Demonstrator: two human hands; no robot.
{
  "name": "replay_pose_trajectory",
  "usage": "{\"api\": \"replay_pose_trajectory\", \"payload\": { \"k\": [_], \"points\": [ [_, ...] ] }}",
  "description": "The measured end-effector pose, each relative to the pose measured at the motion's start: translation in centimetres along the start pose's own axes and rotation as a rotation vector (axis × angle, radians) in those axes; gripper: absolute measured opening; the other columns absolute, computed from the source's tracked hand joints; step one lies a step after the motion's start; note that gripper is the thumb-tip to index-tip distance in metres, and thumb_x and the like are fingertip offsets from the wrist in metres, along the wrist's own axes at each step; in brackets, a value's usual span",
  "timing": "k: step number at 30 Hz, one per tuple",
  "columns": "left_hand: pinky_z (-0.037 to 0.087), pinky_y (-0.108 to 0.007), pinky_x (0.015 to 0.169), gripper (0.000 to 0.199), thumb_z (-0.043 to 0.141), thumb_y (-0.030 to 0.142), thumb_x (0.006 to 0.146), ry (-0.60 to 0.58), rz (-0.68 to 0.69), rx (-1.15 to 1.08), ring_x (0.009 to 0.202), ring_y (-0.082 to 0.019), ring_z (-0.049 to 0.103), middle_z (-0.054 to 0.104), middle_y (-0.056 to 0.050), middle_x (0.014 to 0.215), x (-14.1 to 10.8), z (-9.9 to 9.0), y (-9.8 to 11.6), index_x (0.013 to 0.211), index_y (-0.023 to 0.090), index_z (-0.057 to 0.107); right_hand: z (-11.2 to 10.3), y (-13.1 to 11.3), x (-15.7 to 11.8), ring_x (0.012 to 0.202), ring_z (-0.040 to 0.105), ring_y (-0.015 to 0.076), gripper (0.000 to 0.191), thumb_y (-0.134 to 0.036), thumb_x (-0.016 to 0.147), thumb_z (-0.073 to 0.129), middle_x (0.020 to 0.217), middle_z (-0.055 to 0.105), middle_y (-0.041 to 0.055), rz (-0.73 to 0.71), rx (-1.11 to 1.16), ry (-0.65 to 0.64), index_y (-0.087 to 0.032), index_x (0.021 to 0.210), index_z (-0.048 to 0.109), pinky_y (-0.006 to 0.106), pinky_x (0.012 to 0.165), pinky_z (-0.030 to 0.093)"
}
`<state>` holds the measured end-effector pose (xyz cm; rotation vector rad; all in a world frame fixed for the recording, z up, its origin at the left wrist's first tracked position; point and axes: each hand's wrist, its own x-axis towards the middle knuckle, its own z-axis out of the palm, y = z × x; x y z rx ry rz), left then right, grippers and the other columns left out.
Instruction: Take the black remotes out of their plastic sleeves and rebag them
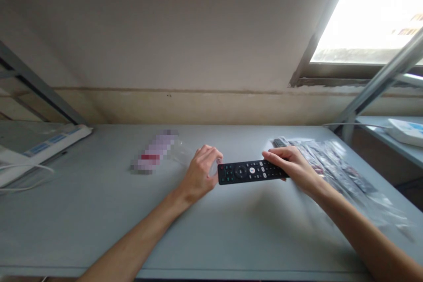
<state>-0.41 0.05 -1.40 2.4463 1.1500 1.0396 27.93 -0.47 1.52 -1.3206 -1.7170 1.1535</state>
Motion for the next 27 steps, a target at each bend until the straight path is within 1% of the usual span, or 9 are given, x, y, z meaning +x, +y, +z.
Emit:
{"api": "replay_pose_trajectory", "payload": {
  "k": [3,9,10,12,14,16,20,23,27],
  "points": [
    [0.044,-0.038,0.087,0.017,0.059,0.009,0.086,-0.047,0.063,0.016,0.098,-0.024,0.055,0.066,-0.003,0.093,-0.1,-0.1,-0.1,0.090,0.024,0.051,0.7,-0.4,-0.1,0.042,0.040,0.0113,0.061,-0.072,0.088,0.062,0.049,0.040,-0.0032,0.023,-0.007,-0.030,-0.021,0.057,0.050,0.026,0.041,0.025],
    [0.043,-0.040,0.090,0.023,0.056,0.002,0.085,-0.108,0.129,0.139,0.105,-0.026,0.056,0.069,-0.006,0.099,0.0,-0.5,-0.6,0.096,0.022,0.057,1.8,-0.7,-0.5,0.042,0.046,0.0133,0.054,-0.063,0.095,0.056,0.050,0.046,-0.0014,0.000,-0.033,0.030,-0.021,0.062,0.057,0.027,0.042,0.029],
    [0.043,-0.040,0.089,0.023,0.056,0.002,0.085,-0.112,0.137,0.145,0.104,-0.026,0.056,0.069,-0.006,0.098,0.1,-0.6,-0.6,0.094,0.022,0.057,1.9,-0.7,-0.6,0.044,0.047,0.0139,0.050,-0.061,0.096,0.054,0.051,0.049,-0.0010,-0.020,-0.053,0.051,-0.020,0.067,0.061,0.028,0.042,0.031],
    [0.046,-0.038,0.086,0.023,0.057,0.001,0.083,-0.124,0.150,0.140,0.102,-0.026,0.056,0.067,-0.006,0.094,0.3,-0.6,-0.7,0.091,0.022,0.055,2.4,-0.7,-1.0,0.047,0.048,0.0143,0.040,-0.053,0.100,0.051,0.056,0.054,-0.0011,-0.091,-0.127,0.105,-0.020,0.086,0.067,0.028,0.046,0.033],
    [0.047,-0.036,0.083,0.023,0.058,0.001,0.082,-0.147,0.166,0.144,0.099,-0.026,0.056,0.066,-0.006,0.091,0.5,-0.5,-0.6,0.088,0.022,0.053,2.9,-0.7,-1.5,0.050,0.044,0.0140,0.029,-0.045,0.103,0.049,0.059,0.058,-0.0029,-0.170,-0.219,0.125,-0.022,0.108,0.066,0.028,0.051,0.034],
    [0.048,-0.036,0.081,0.022,0.057,0.001,0.081,-0.178,0.179,0.191,0.097,-0.026,0.056,0.066,-0.007,0.092,0.8,-0.4,-0.5,0.087,0.022,0.052,3.5,-1.0,-2.1,0.052,0.043,0.0139,0.026,-0.036,0.103,0.050,0.063,0.060,-0.0044,-0.233,-0.289,0.083,-0.024,0.123,0.059,0.028,0.055,0.035],
    [0.047,-0.037,0.079,0.023,0.052,0.000,0.082,-0.220,0.195,0.330,0.095,-0.027,0.057,0.065,-0.008,0.095,1.1,-0.3,0.1,0.089,0.021,0.053,4.5,-1.7,-2.8,0.057,0.050,0.0147,0.039,-0.026,0.098,0.053,0.073,0.064,-0.0029,-0.290,-0.301,-0.065,-0.024,0.137,0.047,0.028,0.058,0.039],
    [0.047,-0.038,0.081,0.026,0.049,-0.003,0.081,-0.223,0.193,0.369,0.094,-0.027,0.057,0.065,-0.009,0.095,1.0,-0.1,0.3,0.090,0.021,0.054,4.9,-1.8,-3.0,0.058,0.050,0.0144,0.035,-0.029,0.100,0.051,0.078,0.066,-0.0007,-0.232,-0.223,-0.093,-0.025,0.134,0.047,0.026,0.056,0.040],
    [0.047,-0.039,0.084,0.026,0.052,0.000,0.084,-0.213,0.179,0.315,0.094,-0.027,0.059,0.067,-0.008,0.099,0.9,0.3,0.2,0.100,0.020,0.057,5.1,-1.5,-3.0,0.053,0.049,0.0120,0.031,-0.037,0.101,0.049,0.087,0.070,0.0004,-0.037,-0.064,-0.066,-0.026,0.130,0.049,0.023,0.048,0.042]
  ]
}}
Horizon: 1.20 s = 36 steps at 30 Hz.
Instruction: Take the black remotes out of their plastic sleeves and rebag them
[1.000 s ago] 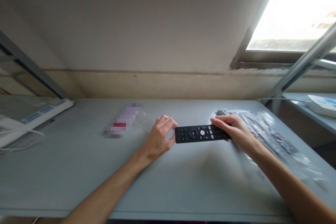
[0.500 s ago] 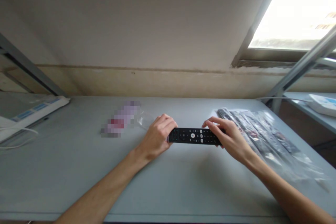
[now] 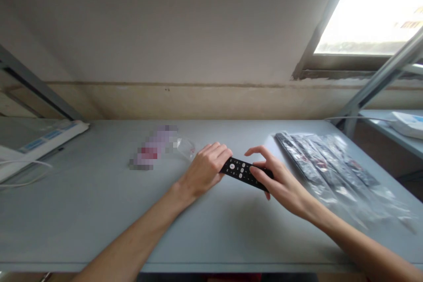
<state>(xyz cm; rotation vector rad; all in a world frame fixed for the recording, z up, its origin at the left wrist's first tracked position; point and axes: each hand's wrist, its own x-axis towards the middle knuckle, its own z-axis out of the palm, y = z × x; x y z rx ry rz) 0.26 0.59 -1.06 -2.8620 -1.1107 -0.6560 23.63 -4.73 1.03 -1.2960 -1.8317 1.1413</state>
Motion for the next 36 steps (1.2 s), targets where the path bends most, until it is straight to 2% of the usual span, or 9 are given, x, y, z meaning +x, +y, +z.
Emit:
{"api": "replay_pose_trajectory", "payload": {
  "k": [4,7,9,13,18,23,29,33,36],
  "points": [
    [0.049,-0.038,0.093,0.035,0.063,0.011,0.091,-0.020,0.047,-0.198,0.105,-0.026,0.063,0.069,-0.007,0.112,-0.2,0.2,-0.4,0.124,0.022,0.057,-0.3,0.2,0.0,0.050,0.048,0.0110,0.032,-0.040,0.099,0.049,0.086,0.068,-0.0027,0.101,0.081,-0.009,-0.028,0.128,0.049,0.022,0.044,0.044],
    [0.044,-0.043,0.111,0.063,0.072,0.032,0.094,-0.069,0.088,-0.272,0.131,-0.028,0.057,0.062,-0.011,0.141,-0.8,-0.3,-1.4,0.149,0.026,0.043,-0.6,0.5,0.4,0.049,0.047,0.0111,0.031,-0.038,0.095,0.050,0.077,0.064,-0.0048,0.140,0.111,0.011,-0.026,0.124,0.051,0.021,0.041,0.042],
    [0.036,-0.047,0.120,0.077,0.071,0.045,0.095,-0.086,0.034,-0.235,0.144,-0.029,0.048,0.053,-0.011,0.155,-1.3,-0.7,-2.7,0.159,0.029,0.031,-1.0,0.9,0.9,0.048,0.047,0.0112,0.030,-0.036,0.092,0.052,0.069,0.058,-0.0070,0.168,0.128,0.021,-0.025,0.120,0.053,0.019,0.039,0.040],
    [0.023,-0.052,0.129,0.076,0.055,0.057,0.101,-0.150,-0.130,-0.160,0.155,-0.027,0.035,0.038,-0.011,0.168,-2.2,-0.9,-5.4,0.165,0.030,0.023,-1.7,1.8,2.1,0.045,0.045,0.0112,0.027,-0.032,0.087,0.053,0.059,0.049,-0.0095,0.197,0.134,0.050,-0.023,0.113,0.057,0.018,0.037,0.038],
    [0.024,-0.052,0.128,0.066,0.056,0.053,0.102,-0.216,-0.154,-0.156,0.153,-0.027,0.039,0.046,-0.011,0.163,-2.4,-0.2,-6.2,0.160,0.028,0.037,-2.2,1.9,2.6,0.050,0.052,0.0117,0.028,-0.039,0.087,0.058,0.065,0.059,-0.0040,0.154,0.218,0.017,-0.019,0.105,0.066,0.020,0.040,0.043],
    [0.040,-0.047,0.118,0.036,0.062,0.044,0.100,-0.170,-0.099,-0.148,0.129,-0.027,0.057,0.064,-0.011,0.135,-1.8,-0.9,-4.9,0.128,0.021,0.061,-2.0,1.3,2.4,0.049,0.052,0.0115,0.043,-0.053,0.087,0.065,0.063,0.060,-0.0010,0.129,0.327,0.063,-0.014,0.105,0.072,0.023,0.046,0.044],
    [0.049,-0.049,0.104,0.023,0.054,0.019,0.100,-0.117,-0.104,0.201,0.111,-0.030,0.059,0.065,-0.012,0.117,-1.0,-1.7,-2.8,0.123,0.017,0.057,-1.9,1.3,2.3,0.050,0.052,0.0119,0.043,-0.057,0.088,0.068,0.063,0.066,-0.0003,0.136,0.394,0.114,-0.018,0.105,0.061,0.024,0.049,0.043],
    [0.047,-0.050,0.106,0.029,0.056,0.022,0.100,-0.063,-0.004,0.325,0.110,-0.031,0.059,0.064,-0.013,0.115,-0.6,-1.1,-0.5,0.128,0.015,0.055,-1.0,1.3,2.0,0.053,0.054,0.0127,0.041,-0.057,0.092,0.067,0.067,0.069,-0.0005,0.118,0.433,0.027,-0.022,0.106,0.050,0.024,0.051,0.044],
    [0.046,-0.049,0.108,0.035,0.057,0.025,0.101,-0.061,0.093,0.264,0.108,-0.030,0.060,0.064,-0.012,0.113,-0.2,-0.5,0.9,0.134,0.014,0.052,-0.2,1.1,1.6,0.055,0.054,0.0117,0.041,-0.056,0.093,0.067,0.069,0.067,-0.0030,0.091,0.433,-0.009,-0.024,0.105,0.045,0.023,0.052,0.044]
  ]
}}
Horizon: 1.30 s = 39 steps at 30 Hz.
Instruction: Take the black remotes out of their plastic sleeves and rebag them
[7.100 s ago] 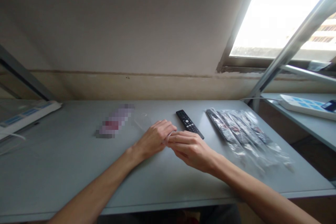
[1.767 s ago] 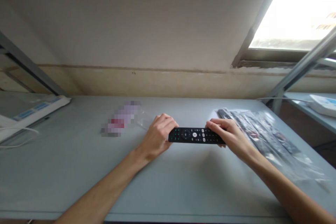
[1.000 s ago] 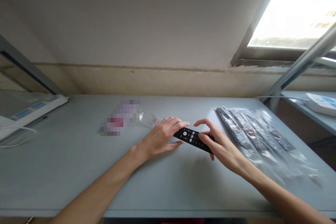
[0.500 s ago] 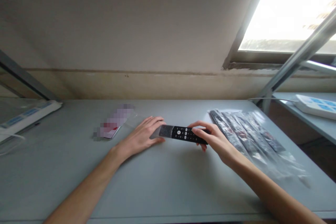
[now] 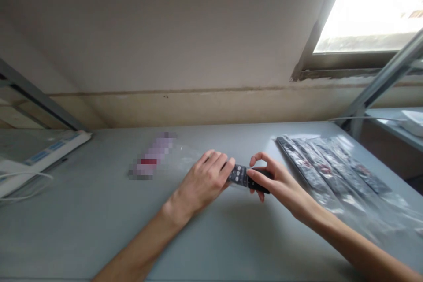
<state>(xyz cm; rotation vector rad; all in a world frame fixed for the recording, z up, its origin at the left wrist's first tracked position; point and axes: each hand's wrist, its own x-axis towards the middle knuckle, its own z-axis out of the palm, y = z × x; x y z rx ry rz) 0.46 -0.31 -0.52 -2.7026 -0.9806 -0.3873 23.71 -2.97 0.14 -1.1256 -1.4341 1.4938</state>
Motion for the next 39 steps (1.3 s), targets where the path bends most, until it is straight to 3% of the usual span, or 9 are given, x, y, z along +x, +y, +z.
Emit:
{"api": "replay_pose_trajectory", "payload": {
  "k": [6,10,14,18,24,28,34,36,39],
  "points": [
    [0.045,-0.045,0.107,0.074,0.066,0.008,0.089,-0.011,-0.069,-0.127,0.120,-0.030,0.055,0.060,-0.012,0.131,-0.8,-1.0,-1.7,0.154,0.020,0.034,-1.2,0.3,1.0,0.047,0.042,0.0079,0.051,-0.059,0.085,0.074,0.063,0.058,-0.0090,-0.047,-0.047,0.069,-0.025,0.103,0.040,0.018,0.044,0.031],
    [0.048,-0.044,0.097,0.051,0.068,0.008,0.087,-0.060,-0.196,-0.085,0.110,-0.030,0.059,0.065,-0.009,0.119,-1.5,-1.4,-3.3,0.134,0.019,0.051,-2.5,0.9,2.0,0.043,0.041,0.0089,0.054,-0.062,0.085,0.074,0.053,0.052,-0.0118,-0.095,-0.006,0.157,-0.026,0.102,0.038,0.019,0.042,0.028],
    [0.048,-0.040,0.086,0.031,0.068,0.009,0.088,-0.135,-0.245,-0.102,0.100,-0.028,0.063,0.068,-0.007,0.111,-1.3,-0.9,-2.5,0.114,0.020,0.056,-2.1,1.0,2.0,0.046,0.049,0.0112,0.049,-0.058,0.089,0.072,0.056,0.058,-0.0092,-0.108,0.051,0.228,-0.026,0.098,0.037,0.022,0.046,0.038],
    [0.046,-0.036,0.082,0.026,0.067,0.007,0.086,-0.079,-0.290,-0.142,0.095,-0.026,0.067,0.070,-0.005,0.102,-0.9,-0.7,-1.4,0.104,0.021,0.055,-1.1,0.7,1.4,0.053,0.055,0.0120,0.042,-0.052,0.093,0.072,0.064,0.059,-0.0080,-0.155,0.129,0.196,-0.027,0.095,0.038,0.024,0.050,0.044],
    [0.044,-0.032,0.074,0.021,0.066,0.011,0.084,-0.036,-0.437,-0.241,0.084,-0.024,0.068,0.071,-0.001,0.092,-0.8,-0.7,-1.0,0.097,0.025,0.056,0.2,0.5,0.9,0.055,0.045,0.0094,0.037,-0.049,0.090,0.077,0.067,0.047,-0.0086,-0.208,0.150,0.285,-0.024,0.091,0.050,0.022,0.047,0.042],
    [0.042,-0.029,0.069,0.017,0.062,0.015,0.085,-0.062,-0.483,-0.305,0.080,-0.023,0.068,0.072,0.001,0.091,-0.8,-0.2,-0.9,0.097,0.026,0.056,0.7,0.5,0.5,0.055,0.045,0.0093,0.036,-0.054,0.093,0.070,0.070,0.051,-0.0050,-0.146,0.054,0.171,-0.018,0.095,0.063,0.023,0.048,0.038],
    [0.043,-0.029,0.068,0.010,0.059,0.019,0.089,-0.037,-0.452,-0.283,0.079,-0.023,0.070,0.072,0.000,0.089,-1.0,0.2,-1.0,0.097,0.026,0.056,0.9,0.2,-0.5,0.061,0.041,0.0091,0.045,-0.045,0.096,0.069,0.069,0.047,-0.0057,-0.100,-0.145,-0.129,-0.017,0.131,0.068,0.023,0.055,0.034],
    [0.044,-0.029,0.068,0.010,0.060,0.019,0.089,0.000,-0.432,-0.274,0.080,-0.023,0.070,0.072,0.000,0.088,-1.0,0.1,-0.9,0.096,0.026,0.055,0.8,0.1,-0.5,0.057,0.041,0.0092,0.041,-0.047,0.098,0.066,0.066,0.049,-0.0053,-0.078,-0.154,-0.143,-0.016,0.124,0.072,0.023,0.053,0.033],
    [0.046,-0.029,0.069,0.017,0.061,0.018,0.088,0.039,-0.389,-0.285,0.083,-0.022,0.071,0.073,0.000,0.094,-0.8,0.1,-0.8,0.102,0.026,0.056,0.5,-0.3,-0.4,0.052,0.043,0.0099,0.042,-0.053,0.098,0.061,0.060,0.051,-0.0031,-0.097,-0.129,-0.041,-0.015,0.094,0.078,0.025,0.050,0.033]
  ]
}}
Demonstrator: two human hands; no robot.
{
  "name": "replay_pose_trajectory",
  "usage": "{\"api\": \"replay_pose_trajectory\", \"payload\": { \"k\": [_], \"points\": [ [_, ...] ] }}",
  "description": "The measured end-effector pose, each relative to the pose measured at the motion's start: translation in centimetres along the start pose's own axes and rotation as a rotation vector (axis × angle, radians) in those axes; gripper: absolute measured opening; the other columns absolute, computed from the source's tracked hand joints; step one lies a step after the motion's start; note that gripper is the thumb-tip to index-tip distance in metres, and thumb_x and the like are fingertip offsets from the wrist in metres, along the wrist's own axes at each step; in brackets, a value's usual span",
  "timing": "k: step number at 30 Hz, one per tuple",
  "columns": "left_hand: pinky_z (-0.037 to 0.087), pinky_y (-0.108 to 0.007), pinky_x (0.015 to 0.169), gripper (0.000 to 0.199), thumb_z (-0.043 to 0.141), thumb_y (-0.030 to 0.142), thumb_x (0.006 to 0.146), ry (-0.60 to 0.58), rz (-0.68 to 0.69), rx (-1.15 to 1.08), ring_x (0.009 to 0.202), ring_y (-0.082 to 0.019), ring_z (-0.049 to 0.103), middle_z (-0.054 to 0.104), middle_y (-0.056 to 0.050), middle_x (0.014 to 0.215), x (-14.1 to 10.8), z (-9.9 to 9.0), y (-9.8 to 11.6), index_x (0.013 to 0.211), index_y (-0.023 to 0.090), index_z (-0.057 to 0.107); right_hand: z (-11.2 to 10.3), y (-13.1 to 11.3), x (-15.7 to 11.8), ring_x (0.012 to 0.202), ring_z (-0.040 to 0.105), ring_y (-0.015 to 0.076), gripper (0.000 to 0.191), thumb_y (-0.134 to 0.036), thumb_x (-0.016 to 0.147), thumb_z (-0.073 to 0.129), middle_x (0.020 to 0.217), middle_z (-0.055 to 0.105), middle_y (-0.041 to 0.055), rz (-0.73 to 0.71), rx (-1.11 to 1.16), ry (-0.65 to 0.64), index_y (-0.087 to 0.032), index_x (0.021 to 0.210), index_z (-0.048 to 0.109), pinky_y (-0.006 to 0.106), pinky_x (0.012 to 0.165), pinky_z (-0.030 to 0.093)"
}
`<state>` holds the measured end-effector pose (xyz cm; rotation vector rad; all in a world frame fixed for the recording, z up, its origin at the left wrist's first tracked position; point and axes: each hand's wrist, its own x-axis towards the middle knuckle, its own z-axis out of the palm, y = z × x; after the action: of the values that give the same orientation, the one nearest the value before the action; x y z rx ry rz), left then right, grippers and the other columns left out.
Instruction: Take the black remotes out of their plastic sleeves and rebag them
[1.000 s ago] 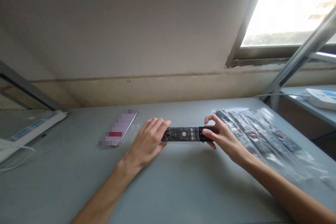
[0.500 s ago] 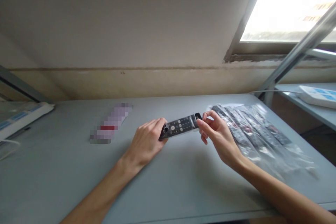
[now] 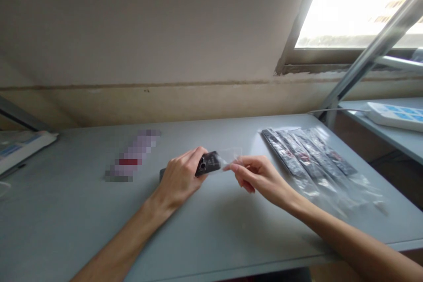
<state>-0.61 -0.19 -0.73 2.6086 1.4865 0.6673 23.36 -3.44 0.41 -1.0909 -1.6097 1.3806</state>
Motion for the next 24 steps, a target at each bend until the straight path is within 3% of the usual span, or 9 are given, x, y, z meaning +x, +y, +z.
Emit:
{"api": "replay_pose_trajectory", "payload": {
  "k": [2,5,10,11,13,16,19,21,24],
  "points": [
    [0.048,-0.030,0.071,0.025,0.062,0.016,0.087,-0.005,0.029,-0.008,0.087,-0.023,0.071,0.073,-0.001,0.099,0.1,0.1,0.0,0.110,0.026,0.057,-0.3,-0.3,0.0,0.050,0.042,0.0102,0.042,-0.053,0.096,0.065,0.055,0.048,-0.0033,-0.037,-0.011,0.098,-0.015,0.084,0.077,0.026,0.048,0.032],
    [0.051,-0.032,0.077,0.033,0.062,0.013,0.088,-0.019,0.050,-0.015,0.094,-0.025,0.071,0.073,-0.003,0.107,0.2,0.4,-0.4,0.118,0.025,0.056,-0.9,-1.0,-0.4,0.048,0.041,0.0108,0.033,-0.049,0.093,0.071,0.054,0.048,-0.0036,-0.128,-0.044,0.272,-0.018,0.087,0.078,0.027,0.046,0.030],
    [0.052,-0.038,0.090,0.040,0.060,0.007,0.089,-0.096,0.116,0.024,0.105,-0.027,0.067,0.070,-0.007,0.117,0.2,0.8,-0.9,0.126,0.021,0.056,-2.2,-1.9,-0.3,0.067,0.059,0.0151,0.019,-0.037,0.100,0.060,0.077,0.062,0.0016,-0.376,-0.170,0.596,-0.023,0.101,0.073,0.029,0.059,0.047],
    [0.052,-0.039,0.092,0.043,0.061,0.006,0.088,-0.117,0.157,0.047,0.107,-0.027,0.066,0.070,-0.008,0.117,0.2,0.9,-0.8,0.129,0.020,0.057,-2.5,-1.9,-0.1,0.075,0.061,0.0163,0.018,-0.036,0.099,0.060,0.085,0.065,0.0033,-0.380,-0.220,0.592,-0.023,0.101,0.073,0.029,0.063,0.050],
    [0.051,-0.040,0.094,0.050,0.061,0.004,0.087,-0.123,0.221,0.107,0.109,-0.028,0.063,0.069,-0.009,0.118,0.2,1.0,-0.5,0.134,0.020,0.057,-3.0,-1.6,0.4,0.083,0.064,0.0175,0.018,-0.033,0.097,0.060,0.093,0.069,0.0051,-0.314,-0.340,0.461,-0.021,0.098,0.073,0.029,0.068,0.051],
    [0.050,-0.042,0.098,0.060,0.058,0.001,0.087,-0.062,0.244,0.188,0.111,-0.028,0.060,0.066,-0.009,0.117,0.4,1.2,-0.3,0.143,0.022,0.056,-3.5,-0.7,1.1,0.073,0.064,0.0152,0.020,-0.030,0.094,0.060,0.082,0.072,0.0041,-0.145,-0.426,0.145,-0.018,0.091,0.075,0.026,0.065,0.048],
    [0.049,-0.044,0.102,0.068,0.055,-0.001,0.086,-0.009,0.228,0.237,0.115,-0.029,0.059,0.063,-0.012,0.124,0.6,1.4,-0.9,0.150,0.023,0.053,-3.4,0.4,1.7,0.060,0.062,0.0133,0.025,-0.034,0.092,0.060,0.070,0.071,0.0024,-0.017,-0.290,-0.073,-0.014,0.098,0.074,0.022,0.053,0.044],
    [0.049,-0.045,0.103,0.069,0.054,-0.002,0.086,0.015,0.184,0.278,0.117,-0.030,0.059,0.061,-0.013,0.128,0.6,1.2,-1.6,0.150,0.025,0.054,-3.0,0.7,1.9,0.055,0.060,0.0123,0.029,-0.038,0.091,0.060,0.068,0.071,0.0024,0.000,-0.199,-0.109,-0.013,0.101,0.072,0.020,0.048,0.041],
    [0.052,-0.046,0.097,0.065,0.051,0.000,0.088,0.039,0.098,0.400,0.116,-0.032,0.060,0.058,-0.015,0.132,0.5,0.7,-2.2,0.147,0.025,0.058,-3.0,0.3,1.9,0.052,0.056,0.0105,0.032,-0.041,0.093,0.058,0.065,0.067,0.0009,-0.096,-0.171,-0.028,-0.013,0.096,0.072,0.020,0.048,0.039]
  ]
}}
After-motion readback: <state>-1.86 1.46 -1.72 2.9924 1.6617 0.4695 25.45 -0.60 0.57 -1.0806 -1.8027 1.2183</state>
